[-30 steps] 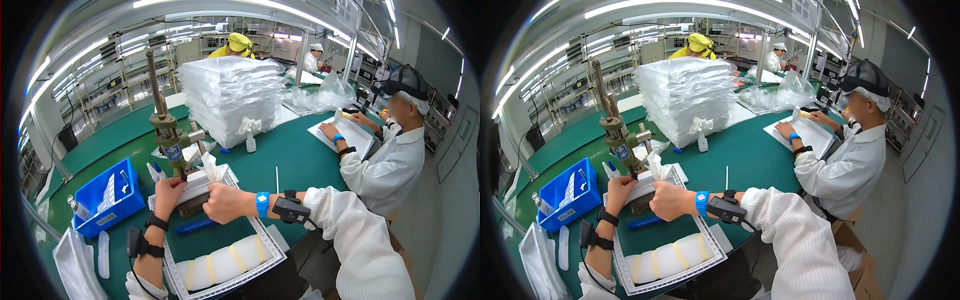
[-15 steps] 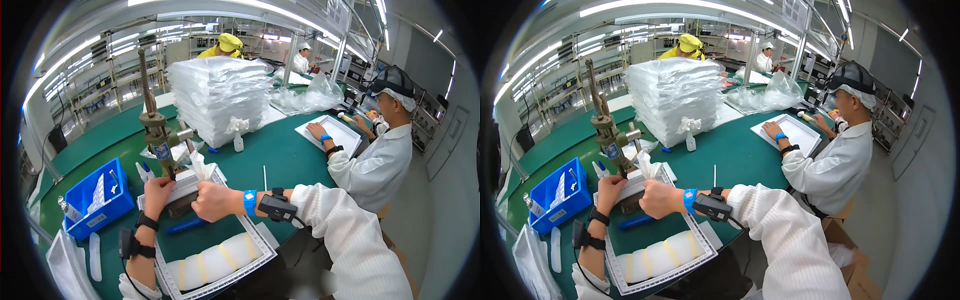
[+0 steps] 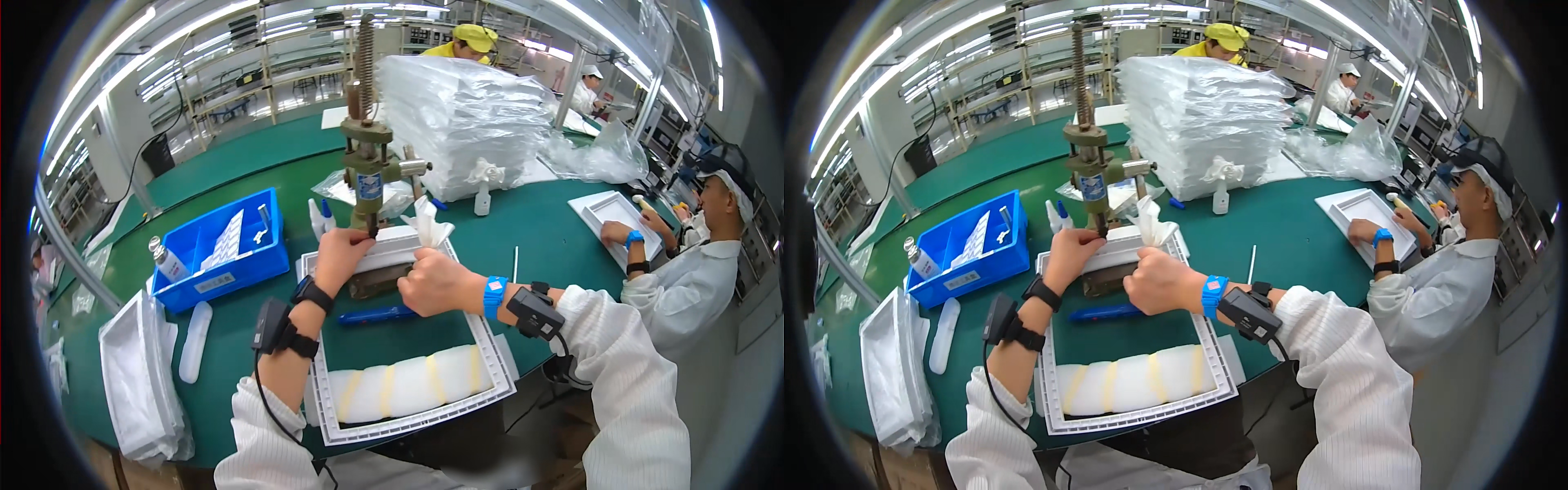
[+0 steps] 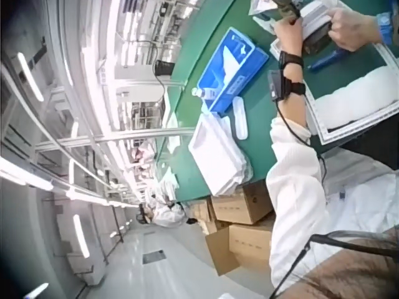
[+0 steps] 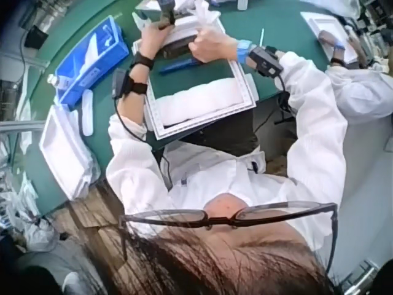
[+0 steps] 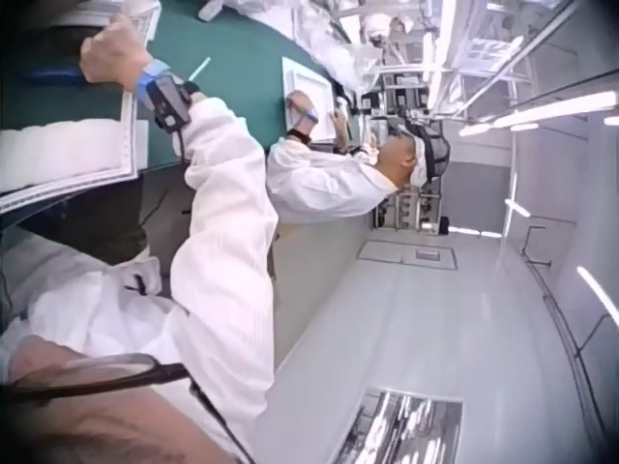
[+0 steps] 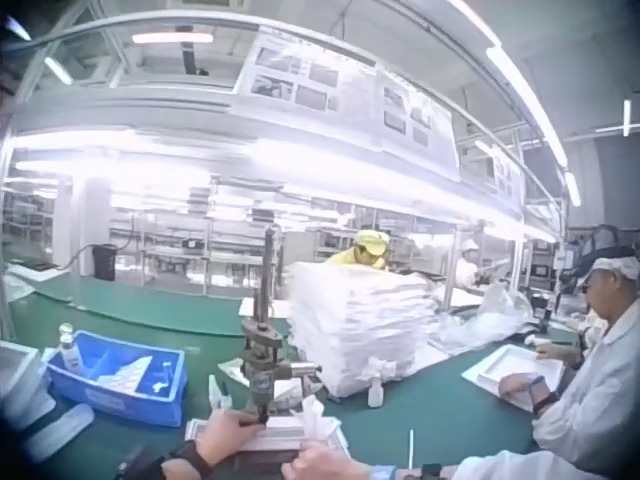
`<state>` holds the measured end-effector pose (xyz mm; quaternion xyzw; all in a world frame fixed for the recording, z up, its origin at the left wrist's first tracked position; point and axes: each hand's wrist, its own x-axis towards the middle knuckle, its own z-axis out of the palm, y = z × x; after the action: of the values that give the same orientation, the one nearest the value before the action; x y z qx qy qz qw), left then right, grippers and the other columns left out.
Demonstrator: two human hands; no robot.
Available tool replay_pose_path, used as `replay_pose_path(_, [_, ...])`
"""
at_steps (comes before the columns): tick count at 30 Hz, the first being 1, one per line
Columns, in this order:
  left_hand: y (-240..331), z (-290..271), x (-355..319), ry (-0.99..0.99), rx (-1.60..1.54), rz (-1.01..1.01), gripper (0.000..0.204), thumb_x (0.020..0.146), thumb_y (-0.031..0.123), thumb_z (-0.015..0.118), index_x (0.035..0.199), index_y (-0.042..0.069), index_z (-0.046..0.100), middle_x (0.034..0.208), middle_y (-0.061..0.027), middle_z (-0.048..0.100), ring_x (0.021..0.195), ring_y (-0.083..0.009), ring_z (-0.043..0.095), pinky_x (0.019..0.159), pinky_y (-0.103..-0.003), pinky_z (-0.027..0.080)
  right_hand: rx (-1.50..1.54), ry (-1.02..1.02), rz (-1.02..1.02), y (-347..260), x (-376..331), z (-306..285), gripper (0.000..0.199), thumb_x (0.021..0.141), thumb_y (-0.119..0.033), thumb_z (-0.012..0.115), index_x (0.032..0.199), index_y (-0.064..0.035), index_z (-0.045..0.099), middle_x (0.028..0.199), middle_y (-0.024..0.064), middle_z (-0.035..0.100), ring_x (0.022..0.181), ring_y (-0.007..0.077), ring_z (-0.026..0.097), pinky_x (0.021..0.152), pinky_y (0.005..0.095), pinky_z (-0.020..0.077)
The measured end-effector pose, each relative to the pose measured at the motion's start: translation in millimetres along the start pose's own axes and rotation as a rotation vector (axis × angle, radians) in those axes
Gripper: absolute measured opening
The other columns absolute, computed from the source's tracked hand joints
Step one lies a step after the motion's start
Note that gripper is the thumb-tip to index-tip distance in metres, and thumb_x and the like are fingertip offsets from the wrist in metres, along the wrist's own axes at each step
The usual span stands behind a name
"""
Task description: Assembling plastic frame components using an industrial pressing tool and glue applicator.
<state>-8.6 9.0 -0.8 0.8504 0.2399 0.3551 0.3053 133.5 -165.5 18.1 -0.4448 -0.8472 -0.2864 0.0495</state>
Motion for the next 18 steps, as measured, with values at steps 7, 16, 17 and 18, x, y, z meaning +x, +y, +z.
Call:
replay_pose_path(7, [5.1,-0.8,-1.6,0.014,-0.011,-0.009,0.022,0.077,0.018,0.073,0.091,0.000,0.075,0.082,-0.0190,0.071,0.073,-0.0316,0.071,0.068,-0.035,0.055,-0.020,-0.065,0.018,-1.2,1.5,-2.4,0.017,0.068,-0.019,0.061,0.055,-0.0115,0.054,0.045,0.0070,0.055,0.039,0.0206,0.052,0.059,0.0324,0.0378])
replay_pose_path(16, [2.3,0.3,0.3,0.019,-0.026,-0.020,0.023,0.077,0.017,0.074,0.092,0.001,0.075,0.083,-0.0188,0.072,0.074,-0.0316,0.071,0.070,-0.035,0.055,-0.005,-0.075,0.021,-0.6,1.3,-8.5,0.027,0.075,-0.018,0.063,0.053,-0.0108,0.049,0.043,0.0069,0.052,0.039,0.0234,0.048,0.060,0.0340,0.0399])
replay_pose_path(17, [1.3,-1.0,-0.9,0.014,-0.018,-0.023,0.023,0.077,0.017,0.074,0.093,0.001,0.075,0.084,-0.0187,0.072,0.074,-0.0317,0.071,0.070,-0.035,0.055,-0.002,-0.070,0.015,-1.6,1.8,-8.0,0.027,0.075,-0.018,0.063,0.053,-0.0108,0.049,0.043,0.0069,0.052,0.039,0.0234,0.048,0.060,0.0340,0.0399])
replay_pose_path(18, [0.3,-2.2,-1.8,0.011,-0.024,-0.020,0.022,0.077,0.017,0.074,0.093,0.001,0.075,0.084,-0.0185,0.072,0.075,-0.0318,0.071,0.070,-0.035,0.055,0.003,-0.054,0.012,-2.4,2.4,-7.3,0.023,0.070,-0.018,0.062,0.052,-0.0111,0.050,0.043,0.0068,0.052,0.038,0.0220,0.048,0.058,0.0332,0.0383])
